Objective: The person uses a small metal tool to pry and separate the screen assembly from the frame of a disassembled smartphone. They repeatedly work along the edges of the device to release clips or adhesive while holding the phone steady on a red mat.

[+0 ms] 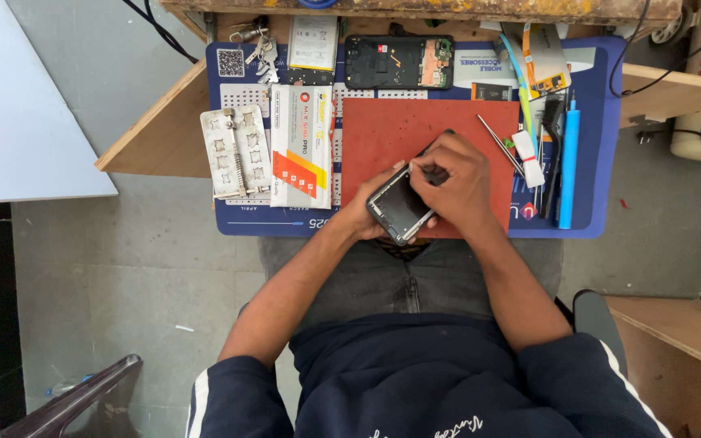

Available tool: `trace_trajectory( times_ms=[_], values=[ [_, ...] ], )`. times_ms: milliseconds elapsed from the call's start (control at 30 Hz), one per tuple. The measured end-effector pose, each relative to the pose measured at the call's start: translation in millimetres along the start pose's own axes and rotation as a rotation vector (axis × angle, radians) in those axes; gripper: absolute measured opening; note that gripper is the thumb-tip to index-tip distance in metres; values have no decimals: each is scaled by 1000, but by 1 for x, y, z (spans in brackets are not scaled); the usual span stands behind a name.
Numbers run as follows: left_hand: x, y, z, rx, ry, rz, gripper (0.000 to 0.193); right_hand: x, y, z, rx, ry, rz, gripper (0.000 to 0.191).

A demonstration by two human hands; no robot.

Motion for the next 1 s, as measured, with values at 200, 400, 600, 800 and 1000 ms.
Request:
trace_trajectory(
  times_ms=[200, 400, 600, 800, 1000],
  values=[
    [1, -4, -2, 19, -18, -6, 71, -6, 0, 0, -9, 142, -22, 9],
    [3, -8, -2, -20, -60, -12, 75, -10, 2, -1, -52, 185, -22, 9],
    [2, -5, 0, 24, -27, 3, 74, -7, 1, -1, -42, 157, 2, 9],
    [1, -3, 1, -4, -33, 10, 72, -2, 0, 0, -3, -26, 6, 10],
    [0, -3, 0, 12, -5, -33, 71, -6, 0, -2, -53, 20, 17, 10]
  ],
)
Point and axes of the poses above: each hand's wrist, its own z-axis away from the middle knuckle, its own y-axis out of the palm, x = y × z, the point moved 1 cm from there along -z, towards the middle knuckle, and after that the axes turned 12 degrees about y, right-handed, at the moved point
